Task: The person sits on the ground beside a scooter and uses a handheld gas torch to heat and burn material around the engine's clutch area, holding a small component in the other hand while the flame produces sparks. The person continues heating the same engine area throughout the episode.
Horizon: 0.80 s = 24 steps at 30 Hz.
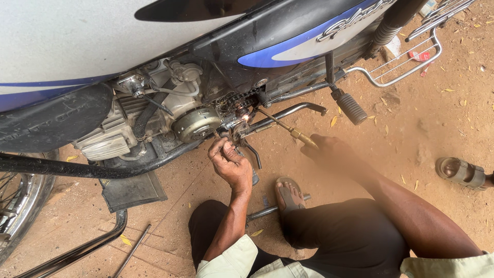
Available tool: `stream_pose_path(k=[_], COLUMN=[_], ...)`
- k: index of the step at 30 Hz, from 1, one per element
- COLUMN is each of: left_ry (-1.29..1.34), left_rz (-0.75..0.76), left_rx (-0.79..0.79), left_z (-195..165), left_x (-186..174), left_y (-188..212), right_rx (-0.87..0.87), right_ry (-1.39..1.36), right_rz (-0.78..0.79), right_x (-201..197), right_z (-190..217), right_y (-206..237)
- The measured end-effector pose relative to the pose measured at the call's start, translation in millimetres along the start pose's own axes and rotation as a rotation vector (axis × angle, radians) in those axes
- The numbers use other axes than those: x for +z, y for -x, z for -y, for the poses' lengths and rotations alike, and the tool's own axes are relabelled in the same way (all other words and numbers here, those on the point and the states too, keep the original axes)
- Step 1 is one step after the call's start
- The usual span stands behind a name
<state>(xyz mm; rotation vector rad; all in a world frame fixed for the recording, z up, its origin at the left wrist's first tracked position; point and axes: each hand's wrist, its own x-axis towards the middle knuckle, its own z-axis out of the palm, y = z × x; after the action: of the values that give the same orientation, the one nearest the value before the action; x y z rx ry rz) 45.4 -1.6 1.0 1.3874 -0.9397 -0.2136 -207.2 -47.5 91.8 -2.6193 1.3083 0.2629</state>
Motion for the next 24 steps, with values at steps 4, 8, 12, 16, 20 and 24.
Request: stream_pose_path(k=[4, 8, 12, 16, 20, 24], left_ry=[0.01, 0.011, 0.009, 0.008, 0.022, 0.033], left_rz=[0.0, -0.004, -0.002, -0.003, 0.002, -0.003], left_rx=[0.015, -0.005, -0.008, -0.008, -0.01, -0.013], left_z=[1.7, 4.4, 4.3, 2.3, 0.4, 0.3], left_x=[1.5, 3.1, 4.1, 3.9, 4.3, 4.0], left_y=[2.5, 3.2, 4.4, 3.9, 2.9, 3.1], right_rx=[0.044, 0.075, 0.056, 0.016, 0.031, 0.023], right_ry=[-0.03, -0.069, -0.047, -0.012, -0.014, -0.006], right_rz=[0.021, 0.054, 0.04, 0.022, 0.033, 0.036], right_x=[-2.6, -6.3, -9.8, -13.2, -15.7, -14.3], right_z=[1.4, 3.7, 5.4, 6.5, 7.0, 7.1], right_y=[0.8, 1.1, 0.7, 2.5, 2.3, 1.7])
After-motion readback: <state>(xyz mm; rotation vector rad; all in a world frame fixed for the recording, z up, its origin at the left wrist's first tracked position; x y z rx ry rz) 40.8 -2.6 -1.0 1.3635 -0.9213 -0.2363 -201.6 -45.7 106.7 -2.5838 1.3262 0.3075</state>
